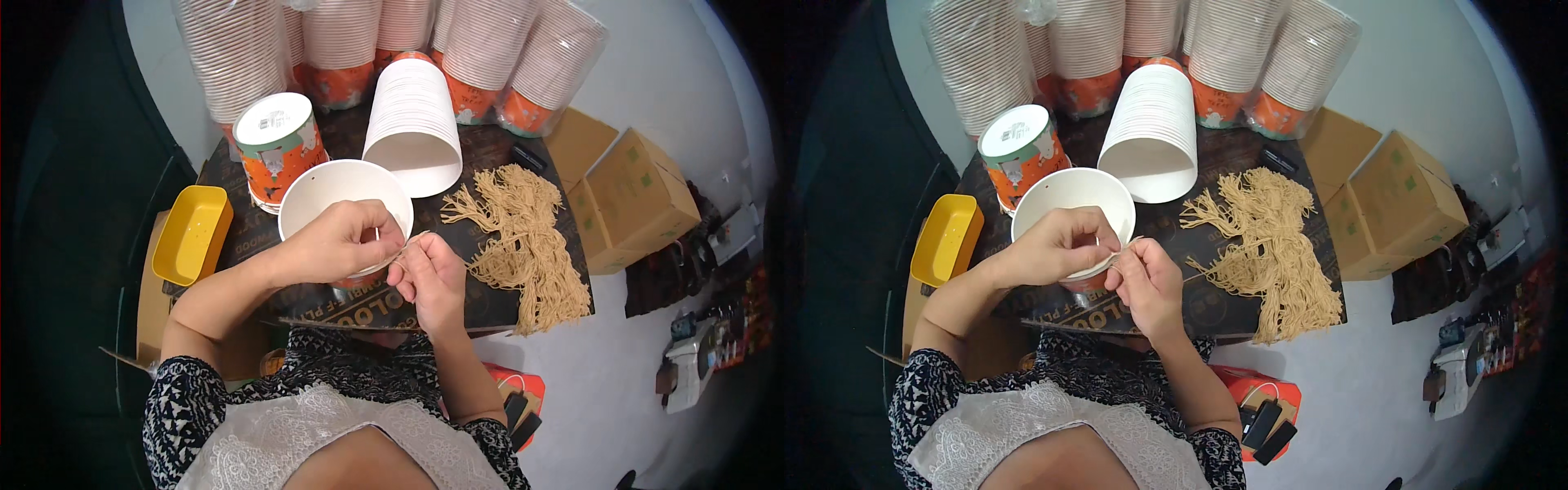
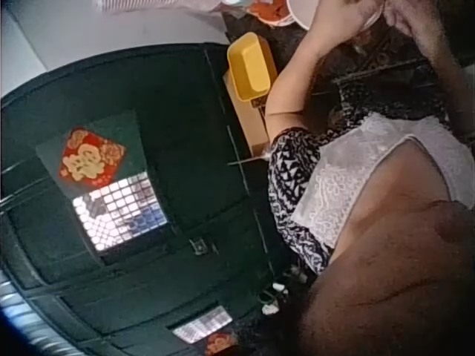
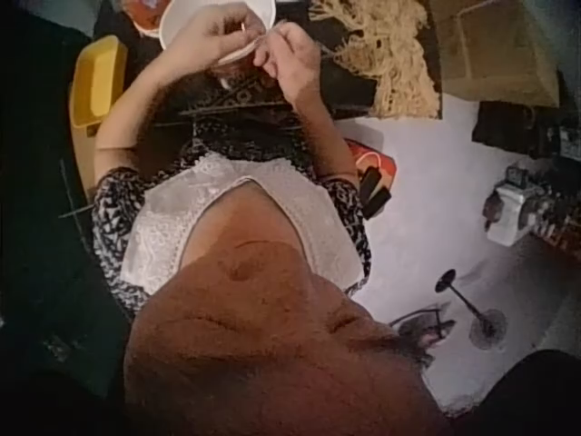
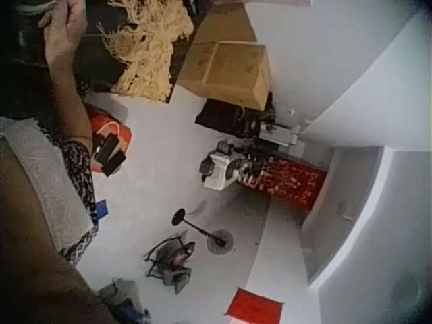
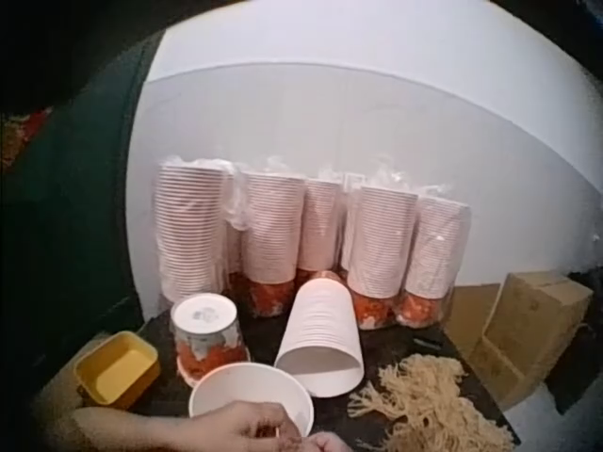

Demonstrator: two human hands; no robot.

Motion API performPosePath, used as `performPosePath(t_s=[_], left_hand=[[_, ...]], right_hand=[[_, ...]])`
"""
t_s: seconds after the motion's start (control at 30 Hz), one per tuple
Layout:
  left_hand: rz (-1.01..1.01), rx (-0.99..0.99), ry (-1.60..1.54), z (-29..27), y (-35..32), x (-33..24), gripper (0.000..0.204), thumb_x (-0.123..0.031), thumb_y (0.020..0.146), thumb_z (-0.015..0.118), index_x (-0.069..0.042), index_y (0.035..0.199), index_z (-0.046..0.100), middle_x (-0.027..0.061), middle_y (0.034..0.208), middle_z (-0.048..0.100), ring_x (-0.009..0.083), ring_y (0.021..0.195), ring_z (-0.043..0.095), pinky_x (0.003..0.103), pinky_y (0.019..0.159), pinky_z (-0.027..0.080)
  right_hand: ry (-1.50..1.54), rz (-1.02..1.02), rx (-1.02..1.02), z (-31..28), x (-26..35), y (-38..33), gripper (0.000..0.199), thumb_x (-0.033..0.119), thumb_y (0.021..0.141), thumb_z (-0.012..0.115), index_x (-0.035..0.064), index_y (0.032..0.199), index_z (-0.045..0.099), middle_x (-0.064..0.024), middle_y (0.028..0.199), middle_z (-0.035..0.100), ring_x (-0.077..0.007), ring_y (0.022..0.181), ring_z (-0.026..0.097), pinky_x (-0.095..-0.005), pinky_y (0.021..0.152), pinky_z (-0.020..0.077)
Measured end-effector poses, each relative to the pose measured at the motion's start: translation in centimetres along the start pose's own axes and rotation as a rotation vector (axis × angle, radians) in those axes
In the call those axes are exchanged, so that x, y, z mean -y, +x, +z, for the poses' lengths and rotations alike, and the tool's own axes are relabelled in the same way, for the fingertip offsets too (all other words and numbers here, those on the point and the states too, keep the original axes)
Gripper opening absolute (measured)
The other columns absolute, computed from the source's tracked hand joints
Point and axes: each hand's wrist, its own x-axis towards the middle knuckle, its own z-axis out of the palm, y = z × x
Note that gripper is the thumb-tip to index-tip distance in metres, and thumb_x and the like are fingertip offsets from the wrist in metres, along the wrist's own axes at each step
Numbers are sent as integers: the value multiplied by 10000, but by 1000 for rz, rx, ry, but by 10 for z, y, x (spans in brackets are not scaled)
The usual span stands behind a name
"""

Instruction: Attaching strings to the inside of paper cups for assembly/packaging.

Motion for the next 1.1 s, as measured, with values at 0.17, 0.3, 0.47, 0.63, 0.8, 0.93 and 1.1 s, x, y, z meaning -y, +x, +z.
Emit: performPosePath(t_s=[0.17, 0.3, 0.47, 0.63, 0.8, 0.93, 1.1], left_hand=[[-57, 149, 127, -5, 6, -11, 119, -82, 850, 684, 21, 909, 685, 97, 856, 688, 140, 734, 625, 286, 668, 499], [-3, 107, 95, -5, 10, 0, 96, -72, 861, 685, 20, 887, 677, 53, 793, 667, 111, 724, 604, 279, 656, 495], [-144, 53, -185, -8, 12, -6, 88, -80, 893, 679, 6, 876, 670, -11, 745, 630, 59, 682, 555, 245, 600, 465], [-161, 48, -210, -8, 12, -9, 87, -77, 899, 682, -4, 859, 658, -20, 735, 615, 27, 593, 513, 197, 502, 394], [-211, 112, -304, -8, 14, -4, 60, -34, 897, 679, 20, 889, 653, 34, 759, 653, 40, 539, 531, 191, 462, 400], [-241, 190, -361, -7, 17, -11, 35, 11, 901, 663, 40, 918, 650, 111, 832, 710, 61, 524, 561, 193, 464, 430], [-254, 198, -386, -6, 19, -14, 38, 29, 899, 663, 40, 929, 642, 99, 796, 702, 69, 516, 571, 197, 457, 435]], right_hand=[[-57, -29, 15, -2, 0, -1, 106, 131, 1037, 516, 40, 1001, 559, 4, 738, 588, -20, 594, 453, -184, 527, 371], [51, -140, -28, 3, -4, -5, 109, 95, 1022, 527, 24, 1105, 533, 5, 767, 570, -21, 622, 458, -191, 543, 363], [-246, -200, -153, 4, -26, -20, 167, -18, 958, 561, 0, 1119, 523, 23, 793, 565, 0, 654, 451, -175, 565, 351], [-297, -176, -139, 5, -25, -22, 84, -27, 966, 566, -22, 1049, 579, 55, 759, 564, 23, 631, 433, -158, 542, 331], [-394, -167, -104, 1, -19, -22, 31, -7, 965, 595, -20, 985, 615, 76, 708, 540, 29, 610, 417, -159, 526, 325], [-476, -207, -84, -5, -19, -18, 23, -4, 933, 635, -6, 955, 640, 35, 674, 557, 4, 585, 444, -197, 506, 364], [-514, -303, -47, -6, 3, -17, 88, -5, 941, 611, 6, 1025, 638, 21, 720, 583, -3, 611, 465, -199, 535, 383]])
